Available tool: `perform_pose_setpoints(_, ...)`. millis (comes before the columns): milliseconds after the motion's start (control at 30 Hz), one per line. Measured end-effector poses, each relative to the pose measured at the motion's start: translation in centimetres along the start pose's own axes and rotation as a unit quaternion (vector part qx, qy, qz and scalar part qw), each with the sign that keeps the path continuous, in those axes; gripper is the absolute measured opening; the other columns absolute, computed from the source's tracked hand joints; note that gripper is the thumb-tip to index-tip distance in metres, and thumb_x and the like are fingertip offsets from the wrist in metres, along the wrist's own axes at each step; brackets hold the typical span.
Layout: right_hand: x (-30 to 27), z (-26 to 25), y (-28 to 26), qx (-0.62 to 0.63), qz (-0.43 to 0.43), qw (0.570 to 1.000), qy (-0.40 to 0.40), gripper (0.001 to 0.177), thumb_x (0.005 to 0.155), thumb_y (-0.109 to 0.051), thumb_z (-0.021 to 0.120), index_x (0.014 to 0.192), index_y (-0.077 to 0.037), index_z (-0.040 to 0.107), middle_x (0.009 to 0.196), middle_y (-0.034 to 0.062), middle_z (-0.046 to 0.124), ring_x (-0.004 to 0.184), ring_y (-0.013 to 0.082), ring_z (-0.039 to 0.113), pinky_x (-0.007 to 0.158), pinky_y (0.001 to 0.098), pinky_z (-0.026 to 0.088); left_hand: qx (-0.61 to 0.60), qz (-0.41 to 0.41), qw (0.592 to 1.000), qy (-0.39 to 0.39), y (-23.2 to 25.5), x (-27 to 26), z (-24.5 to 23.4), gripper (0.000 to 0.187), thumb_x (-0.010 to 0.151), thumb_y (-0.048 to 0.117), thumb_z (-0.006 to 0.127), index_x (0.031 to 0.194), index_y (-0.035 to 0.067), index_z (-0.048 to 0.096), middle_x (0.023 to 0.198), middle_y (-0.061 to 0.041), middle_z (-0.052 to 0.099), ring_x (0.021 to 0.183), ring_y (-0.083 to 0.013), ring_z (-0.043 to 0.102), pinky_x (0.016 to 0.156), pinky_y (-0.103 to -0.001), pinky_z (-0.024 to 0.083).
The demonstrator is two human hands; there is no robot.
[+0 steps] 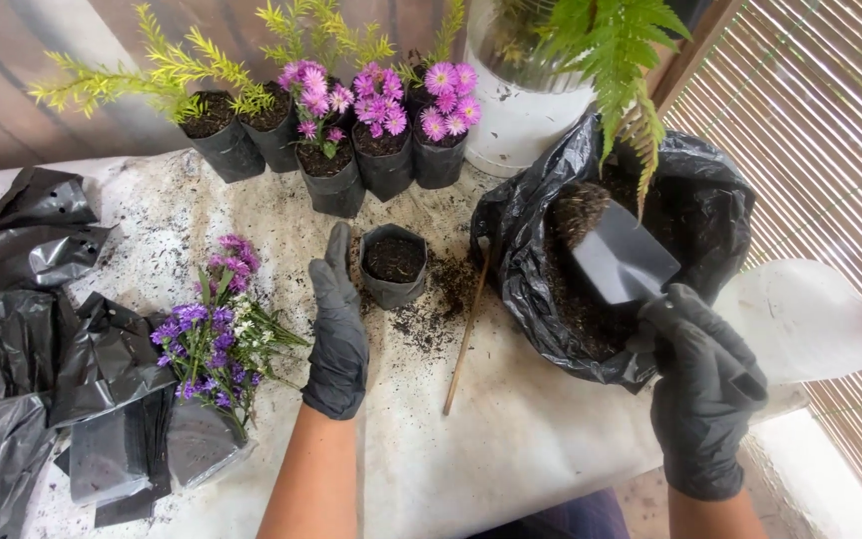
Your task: Filling a small nursery pot with soil from a bag using a trowel and tamping it with a wooden stick to prepare for planting.
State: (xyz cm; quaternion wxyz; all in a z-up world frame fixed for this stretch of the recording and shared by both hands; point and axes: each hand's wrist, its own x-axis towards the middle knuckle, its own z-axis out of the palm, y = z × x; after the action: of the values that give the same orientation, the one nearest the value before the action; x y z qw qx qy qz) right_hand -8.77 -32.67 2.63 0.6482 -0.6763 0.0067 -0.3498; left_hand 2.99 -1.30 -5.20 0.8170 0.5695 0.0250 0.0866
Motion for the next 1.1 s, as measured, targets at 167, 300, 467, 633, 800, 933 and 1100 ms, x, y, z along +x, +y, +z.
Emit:
perform_pose_setpoints(167,-1.1,2.6,-0.2,0.134,0.018,0.984,-0.118,0.015,0.105,-0.004,0.061,0.114,-0.003,0.072,0.116,0.0192,0.074,0.071,0.0136,0.078,0.061,0.0179,0.069,-0.053,0.012,0.998,-0.037,-0.1,-0.2,0.5,0.090,0.091,0.079,0.032,0.161,0.024,0.030,0.173,-0.011,0.021,0.158,-0.0351,0.024,0.129,-0.053,0.026)
perform_pose_setpoints(300,-1.4,5.5,-1.7,0.079,0.119,0.982,-0.121,0.011,0.094,-0.006,0.069,0.102,-0.001,0.075,0.100,0.0180,0.078,0.057,0.0152,0.073,0.044,0.0194,0.059,-0.041,0.046,0.997,-0.051,-0.2,-0.3,0.9,0.094,0.091,0.081,0.031,0.163,0.019,0.025,0.173,-0.014,0.019,0.159,-0.0358,0.020,0.129,-0.054,0.025)
perform_pose_setpoints(467,-0.2,7.3,-3.9,0.063,0.170,0.954,-0.239,0.037,0.094,-0.024,0.069,0.113,0.007,0.072,0.087,0.0203,0.080,0.060,0.0189,0.073,0.044,0.0227,0.057,-0.121,0.053,0.988,-0.084,0.1,-1.1,1.6,0.080,0.100,0.069,0.035,0.163,0.021,0.026,0.172,-0.013,0.022,0.158,-0.0360,0.027,0.126,-0.052,0.036)
perform_pose_setpoints(633,2.7,10.9,-7.3,-0.070,0.190,0.942,-0.267,0.030,0.095,-0.019,0.067,0.111,0.006,0.072,0.079,0.0231,0.076,0.053,0.0235,0.072,0.040,0.0275,0.058,0.093,0.120,0.986,-0.070,1.6,-1.5,1.2,0.077,0.104,0.061,0.033,0.164,0.013,0.026,0.170,-0.017,0.026,0.158,-0.0346,0.022,0.129,-0.044,0.018)
perform_pose_setpoints(800,7.1,16.0,-12.8,-0.218,0.214,0.908,-0.285,0.029,0.101,-0.017,0.059,0.104,0.007,0.076,0.075,0.0271,0.075,0.045,0.0248,0.066,0.036,0.0303,0.052,0.082,0.103,0.990,-0.053,3.1,-2.3,2.2,0.064,0.109,0.039,0.042,0.163,0.009,0.027,0.168,-0.019,0.034,0.155,-0.0297,0.033,0.127,-0.030,0.024)
perform_pose_setpoints(933,10.6,16.4,-11.9,-0.161,0.202,0.889,-0.378,0.035,0.109,-0.019,0.061,0.083,0.000,0.074,0.075,0.0120,0.077,0.045,0.0169,0.065,0.030,0.0228,0.049,0.032,0.100,0.993,-0.062,3.0,-2.2,2.2,0.071,0.105,0.050,0.039,0.164,0.011,0.024,0.170,-0.018,0.028,0.157,-0.0309,0.027,0.128,-0.038,0.024)
perform_pose_setpoints(1100,10.1,14.3,-16.4,-0.263,0.090,0.890,-0.361,0.036,0.111,-0.017,0.059,0.088,0.005,0.075,0.079,0.0156,0.082,0.044,0.0171,0.072,0.028,0.0228,0.055,-0.032,0.086,0.993,-0.077,3.0,-2.2,2.0,0.082,0.101,0.065,0.035,0.164,0.014,0.022,0.172,-0.016,0.019,0.160,-0.0322,0.018,0.129,-0.047,0.022)
